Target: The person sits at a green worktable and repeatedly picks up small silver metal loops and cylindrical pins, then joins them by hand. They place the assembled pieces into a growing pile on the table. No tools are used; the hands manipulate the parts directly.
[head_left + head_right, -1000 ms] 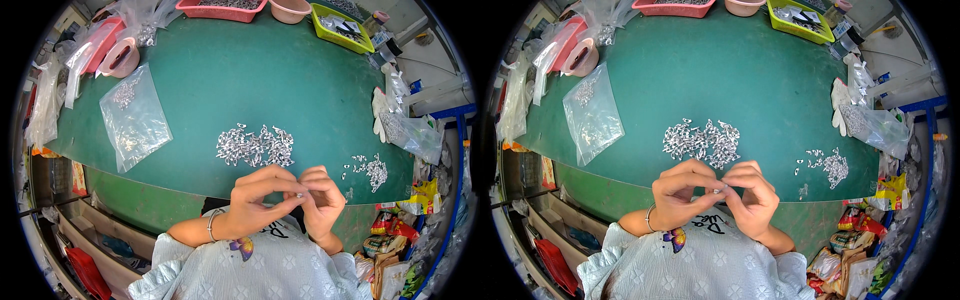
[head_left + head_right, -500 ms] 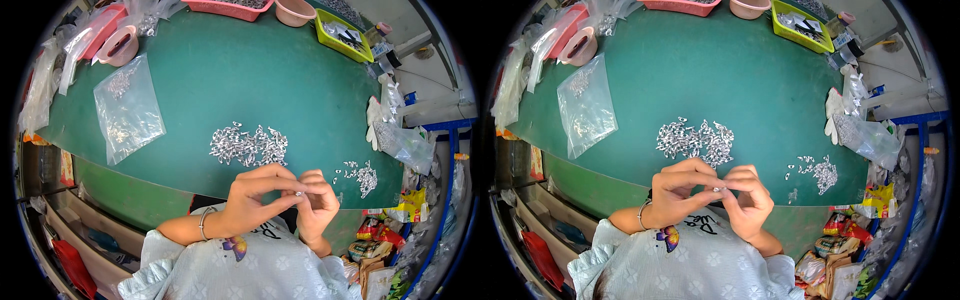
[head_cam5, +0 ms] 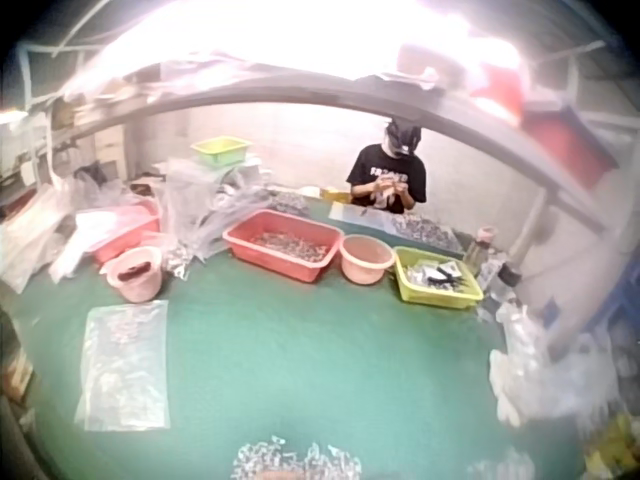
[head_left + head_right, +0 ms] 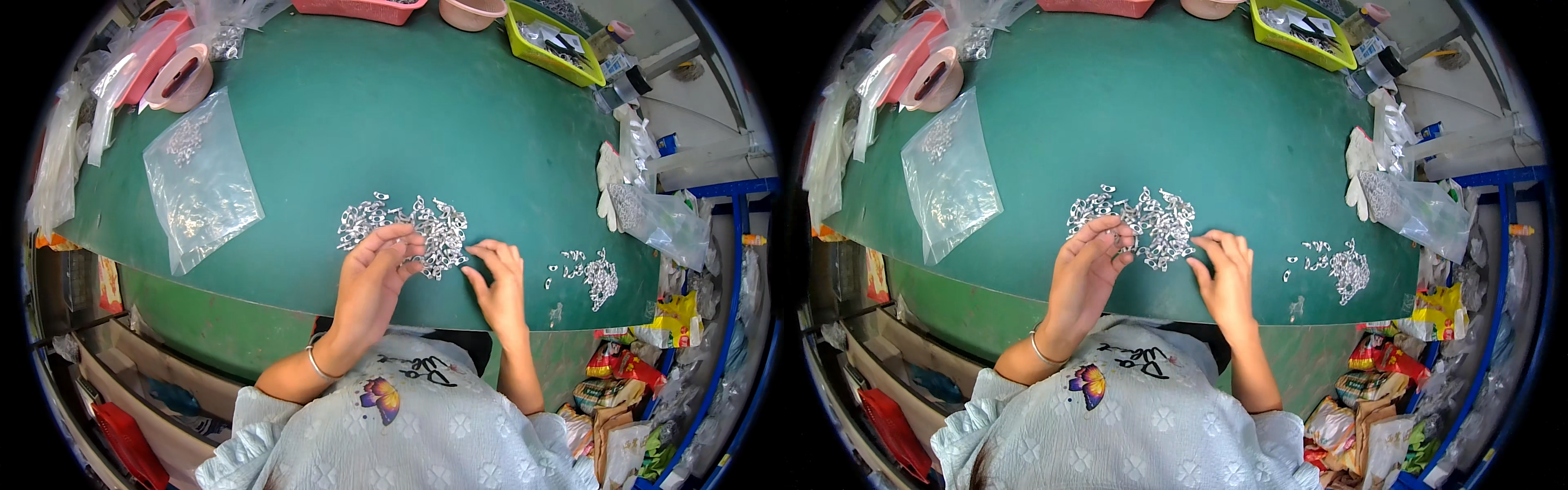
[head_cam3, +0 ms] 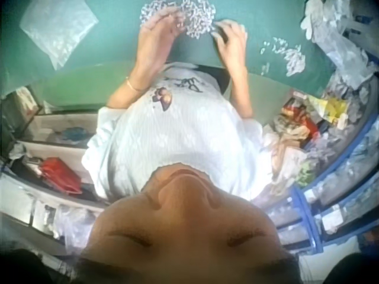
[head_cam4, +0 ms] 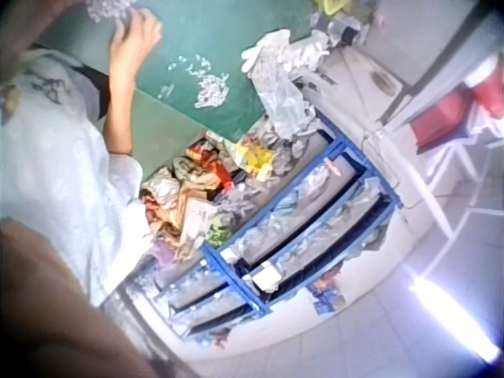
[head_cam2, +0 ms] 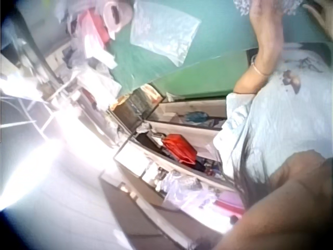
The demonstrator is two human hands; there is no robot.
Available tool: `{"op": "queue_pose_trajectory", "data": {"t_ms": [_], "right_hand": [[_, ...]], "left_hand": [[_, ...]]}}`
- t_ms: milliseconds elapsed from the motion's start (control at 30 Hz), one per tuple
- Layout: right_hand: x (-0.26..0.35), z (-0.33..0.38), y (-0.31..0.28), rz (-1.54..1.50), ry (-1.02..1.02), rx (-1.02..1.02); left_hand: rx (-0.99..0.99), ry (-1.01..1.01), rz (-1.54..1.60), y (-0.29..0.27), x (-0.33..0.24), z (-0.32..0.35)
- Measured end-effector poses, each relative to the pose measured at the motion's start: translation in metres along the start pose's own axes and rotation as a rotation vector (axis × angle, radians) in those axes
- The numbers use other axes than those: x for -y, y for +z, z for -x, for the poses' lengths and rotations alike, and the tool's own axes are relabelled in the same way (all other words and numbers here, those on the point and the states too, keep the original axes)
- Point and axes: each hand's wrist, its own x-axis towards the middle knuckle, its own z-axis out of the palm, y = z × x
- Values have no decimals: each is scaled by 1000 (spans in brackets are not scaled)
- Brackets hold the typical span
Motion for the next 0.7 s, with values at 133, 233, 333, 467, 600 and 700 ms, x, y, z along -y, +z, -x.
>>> {"op": "queue_pose_trajectory", "data": {"t_ms": [133,233,333,467,600,700], "right_hand": [[-13,9,19,45,8,-56],[-14,11,14,-201,108,-71],[12,15,-1,-899,415,12],[40,16,-13,-1183,325,56],[44,17,-16,-1248,267,41],[51,16,-20,-1188,217,-1]], "left_hand": [[-68,5,-61,-14,13,-3],[3,-34,-223,-19,15,-2],[116,-51,-411,-8,17,4],[280,81,-414,7,18,10],[301,171,-468,18,10,15],[320,218,-533,18,9,16]]}}
